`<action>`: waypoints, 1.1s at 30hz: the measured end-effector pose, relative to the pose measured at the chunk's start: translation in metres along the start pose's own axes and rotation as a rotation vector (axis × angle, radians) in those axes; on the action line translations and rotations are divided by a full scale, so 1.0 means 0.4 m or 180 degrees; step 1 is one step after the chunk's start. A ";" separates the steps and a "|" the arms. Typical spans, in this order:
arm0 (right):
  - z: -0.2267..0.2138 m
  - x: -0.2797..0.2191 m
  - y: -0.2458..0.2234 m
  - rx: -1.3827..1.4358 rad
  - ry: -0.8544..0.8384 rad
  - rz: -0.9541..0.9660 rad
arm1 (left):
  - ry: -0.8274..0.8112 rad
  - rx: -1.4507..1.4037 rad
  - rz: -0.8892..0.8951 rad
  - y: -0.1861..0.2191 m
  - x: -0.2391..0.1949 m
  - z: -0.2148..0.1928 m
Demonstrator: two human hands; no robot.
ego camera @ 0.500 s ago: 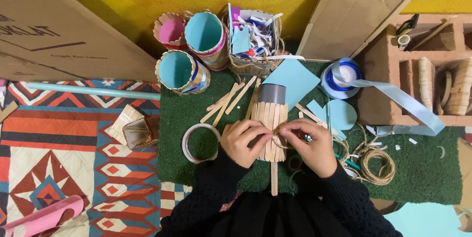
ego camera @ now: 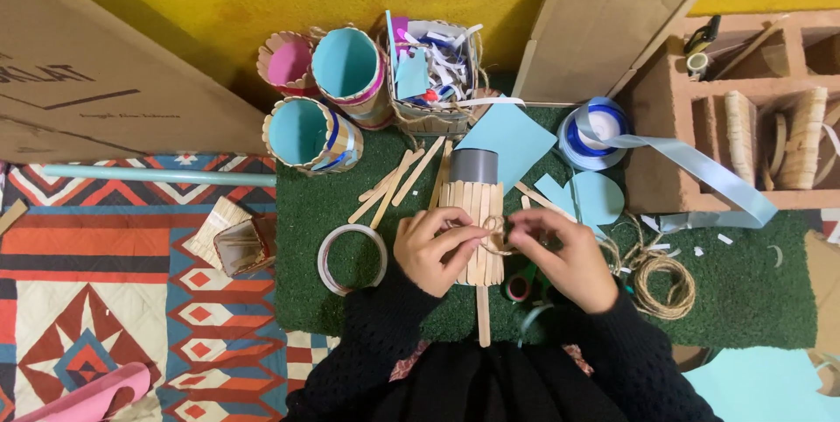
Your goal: Tying a decorative twine knot around a cylinder covered in wooden sticks and trimming the ends with scissors.
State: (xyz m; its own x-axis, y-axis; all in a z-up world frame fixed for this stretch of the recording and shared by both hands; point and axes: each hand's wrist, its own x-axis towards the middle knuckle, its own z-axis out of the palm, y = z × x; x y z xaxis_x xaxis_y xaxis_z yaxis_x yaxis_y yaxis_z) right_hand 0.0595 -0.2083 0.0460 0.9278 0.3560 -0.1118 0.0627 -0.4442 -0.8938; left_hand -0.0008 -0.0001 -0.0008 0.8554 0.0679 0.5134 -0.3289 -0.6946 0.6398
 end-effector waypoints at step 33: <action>0.007 -0.252 0.173 -0.1737 -0.0614 -0.1115 | -0.1141 -0.2535 -0.1736 0.214 -0.307 -0.051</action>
State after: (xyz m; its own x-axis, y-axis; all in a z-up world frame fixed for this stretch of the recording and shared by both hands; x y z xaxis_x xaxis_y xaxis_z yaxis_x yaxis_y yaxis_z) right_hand -0.0306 -0.2726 -0.0056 0.7397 0.6725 0.0238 0.5717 -0.6093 -0.5495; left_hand -0.1422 -0.0532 0.0025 0.9940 -0.0767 -0.0778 0.0819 0.0517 0.9953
